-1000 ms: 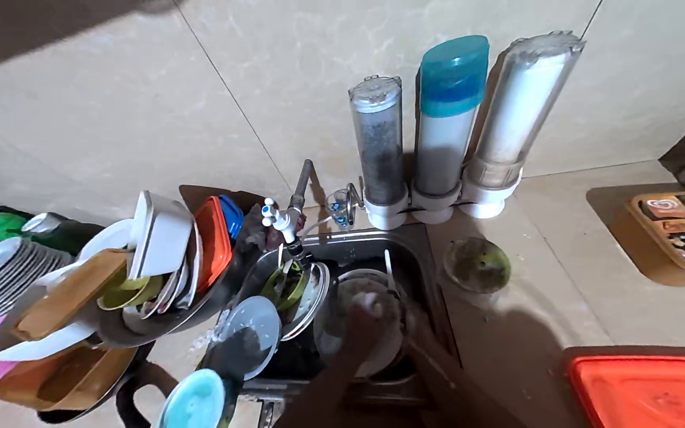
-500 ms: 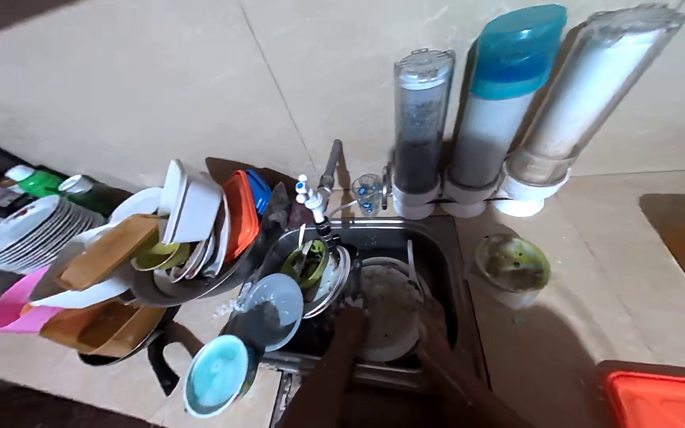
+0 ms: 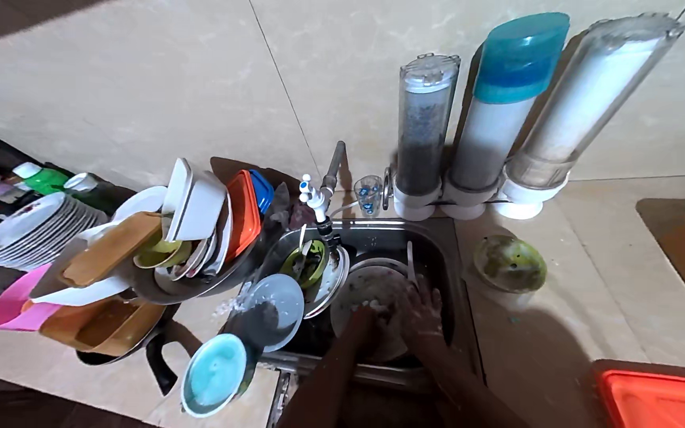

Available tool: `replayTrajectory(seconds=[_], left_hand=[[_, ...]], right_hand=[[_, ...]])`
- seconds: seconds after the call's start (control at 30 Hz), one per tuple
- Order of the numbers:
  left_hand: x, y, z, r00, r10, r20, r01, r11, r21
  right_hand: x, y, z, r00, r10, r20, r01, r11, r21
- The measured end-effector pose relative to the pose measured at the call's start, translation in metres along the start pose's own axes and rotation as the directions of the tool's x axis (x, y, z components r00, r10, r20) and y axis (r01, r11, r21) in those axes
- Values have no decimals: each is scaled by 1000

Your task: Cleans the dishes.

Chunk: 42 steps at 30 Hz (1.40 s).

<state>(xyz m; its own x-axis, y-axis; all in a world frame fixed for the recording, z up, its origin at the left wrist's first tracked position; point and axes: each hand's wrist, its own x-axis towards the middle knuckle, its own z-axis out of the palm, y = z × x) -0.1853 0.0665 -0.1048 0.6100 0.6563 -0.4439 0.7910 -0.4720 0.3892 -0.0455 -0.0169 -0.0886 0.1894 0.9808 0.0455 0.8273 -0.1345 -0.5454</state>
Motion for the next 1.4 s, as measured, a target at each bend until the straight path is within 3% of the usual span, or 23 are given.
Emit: replayTrajectory(seconds=[0.07,0.13,0.23,0.33,0.4,0.57,0.73,0.8,0.87,0.97,1.03,1.07,1.1,1.13,1.17,1.2,1.23,1.27,1.3,1.37,1.4], left_hand=[[-1,1,0,998,9,60,-9,1000,3],[-5,6,-3,994,-49,97,45,998,36],[-5,7,-3,993,-120,-16,121,991,58],[-7,2,-3,916,-203,-344,206,978,-30],[-15,0,0,836,-166,-523,120,985,-121],[-32,9,-3,919,-116,-377,108,993,-43],[-31,19,-4,770,46,-636,69,985,155],[-36,39,-23,839,-131,-528,220,970,109],[-40,55,-47,897,-315,-310,356,930,86],[-43,62,-68,934,-292,-206,314,946,84],[-43,59,-76,901,-306,-308,243,943,-225],[-39,56,-77,848,-336,-410,117,873,-474],[-35,56,-75,772,-396,-496,-84,710,-699],[-31,57,-74,710,-481,-514,-308,444,-841],[-30,59,-76,710,-544,-446,-469,106,-877],[-33,58,-79,755,-549,-359,-535,-199,-821],[-35,55,-81,798,-519,-305,-541,-396,-742],[-37,52,-81,837,-467,-286,-511,-479,-713],[-40,51,-78,879,-374,-297,-457,-481,-748],[-46,54,-63,948,-33,-316,-304,-384,-872],[-44,58,-52,947,119,-298,-241,-348,-906]], right_hand=[[2,0,-5,966,24,256,12,991,-135],[3,-2,-9,884,93,458,-17,986,-168],[-4,-5,-16,764,145,628,-79,988,-133],[-1,-2,-16,757,159,634,-104,987,-123],[5,5,-12,759,176,627,-186,981,-51],[-1,5,-8,774,140,618,-444,816,370],[-30,-7,-20,799,40,600,-448,705,550],[-41,-8,-28,779,41,625,-464,709,532],[-56,-9,-35,775,50,630,-485,686,543],[-76,-6,-42,812,76,578,-514,563,647],[-81,-5,-52,833,111,541,-509,536,673],[-81,-5,-60,842,137,521,-496,577,649],[-81,-6,-71,846,158,509,-483,633,605],[-81,-5,-80,855,166,491,-458,685,566],[-81,-2,-86,863,171,475,-442,711,547],[-81,4,-88,869,174,463,-438,705,558],[-81,10,-87,868,173,466,-449,674,586],[-82,15,-85,862,165,479,-469,619,631],[-83,21,-83,846,133,517,-499,543,676],[-85,28,-78,787,-9,617,-567,381,730],[-85,29,-75,769,-83,634,-592,282,755]])
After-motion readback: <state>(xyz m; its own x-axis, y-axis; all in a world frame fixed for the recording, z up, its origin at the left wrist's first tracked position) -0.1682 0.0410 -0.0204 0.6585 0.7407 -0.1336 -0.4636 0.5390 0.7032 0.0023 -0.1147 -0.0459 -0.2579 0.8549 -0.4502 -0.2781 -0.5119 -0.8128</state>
